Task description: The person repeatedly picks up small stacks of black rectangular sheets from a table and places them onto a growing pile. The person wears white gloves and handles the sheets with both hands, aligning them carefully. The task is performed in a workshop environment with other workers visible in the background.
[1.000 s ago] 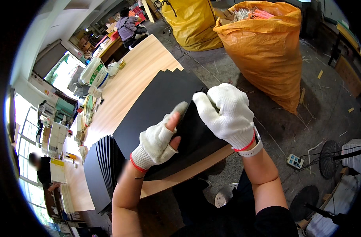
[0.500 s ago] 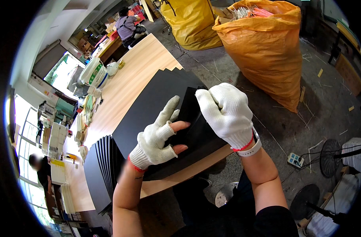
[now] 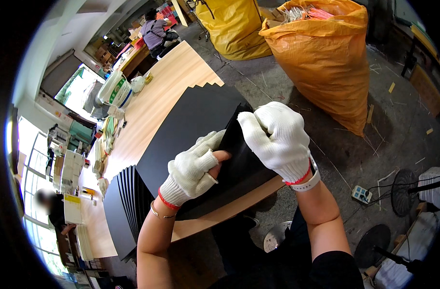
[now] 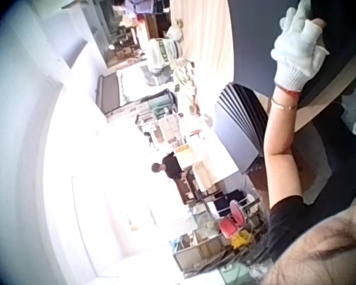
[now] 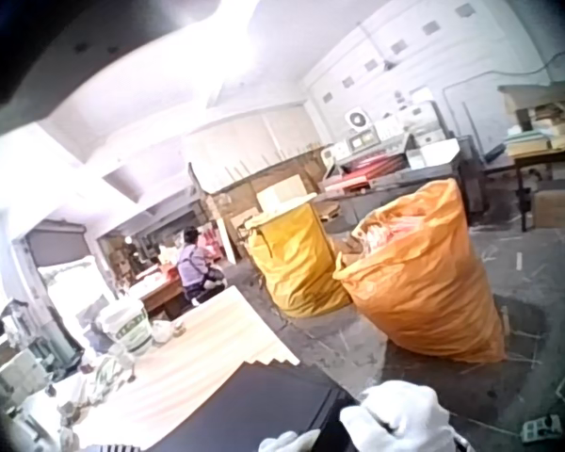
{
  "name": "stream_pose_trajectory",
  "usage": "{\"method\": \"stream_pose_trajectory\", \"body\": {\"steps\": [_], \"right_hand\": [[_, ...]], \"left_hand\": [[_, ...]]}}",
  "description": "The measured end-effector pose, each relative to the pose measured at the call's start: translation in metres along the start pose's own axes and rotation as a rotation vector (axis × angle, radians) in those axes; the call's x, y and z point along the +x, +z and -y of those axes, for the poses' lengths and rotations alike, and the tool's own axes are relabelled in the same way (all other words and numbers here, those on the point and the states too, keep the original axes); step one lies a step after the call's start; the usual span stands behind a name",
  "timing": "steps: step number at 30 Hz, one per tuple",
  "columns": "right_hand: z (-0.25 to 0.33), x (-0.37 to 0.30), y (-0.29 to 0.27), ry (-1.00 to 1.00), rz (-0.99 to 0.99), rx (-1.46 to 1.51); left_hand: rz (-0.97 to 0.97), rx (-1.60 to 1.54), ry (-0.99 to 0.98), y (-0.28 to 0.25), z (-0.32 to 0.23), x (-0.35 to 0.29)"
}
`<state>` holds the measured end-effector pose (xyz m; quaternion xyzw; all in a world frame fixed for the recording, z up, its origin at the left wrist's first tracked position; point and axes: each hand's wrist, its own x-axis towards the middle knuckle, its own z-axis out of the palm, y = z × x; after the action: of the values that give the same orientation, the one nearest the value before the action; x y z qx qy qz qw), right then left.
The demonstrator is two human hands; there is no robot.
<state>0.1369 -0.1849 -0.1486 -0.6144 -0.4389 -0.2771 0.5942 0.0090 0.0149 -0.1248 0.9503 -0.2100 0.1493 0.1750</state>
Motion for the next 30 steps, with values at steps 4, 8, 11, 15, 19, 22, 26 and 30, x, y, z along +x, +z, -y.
{"method": "stream_pose_trajectory", "body": {"steps": [4,8,11,15,19,22,26,30], "right_hand": [[-0.001,-0.001,-0.001,-0.043,0.003,-0.027],[-0.001,-0.004,-0.001,0.091,-0.022,0.049],[0.004,-0.002,0.002,0.166,-0.025,0.061],[0.006,-0.003,0.002,0.174,-0.034,0.053],[0.005,-0.004,0.000,0.187,-0.014,0.064],[0.005,-0.004,-0.001,0.241,0.013,0.052],[0.011,0.004,-0.002,0.164,0.067,-0.024],[0.003,-0.002,-0.001,0.161,0.048,0.015]], "left_hand": [[0.018,0.020,-0.047,0.002,-0.003,-0.001],[0.025,0.024,-0.027,-0.001,-0.004,0.001],[0.039,-0.059,-0.042,-0.007,-0.003,0.001],[0.037,-0.118,-0.091,-0.007,-0.005,-0.001],[0.024,-0.111,-0.092,-0.009,-0.004,-0.002],[0.043,-0.143,-0.130,-0.011,-0.009,0.001],[-0.013,-0.087,-0.017,-0.007,-0.005,-0.002],[0.032,-0.151,0.012,-0.003,0.006,-0.003]]}}
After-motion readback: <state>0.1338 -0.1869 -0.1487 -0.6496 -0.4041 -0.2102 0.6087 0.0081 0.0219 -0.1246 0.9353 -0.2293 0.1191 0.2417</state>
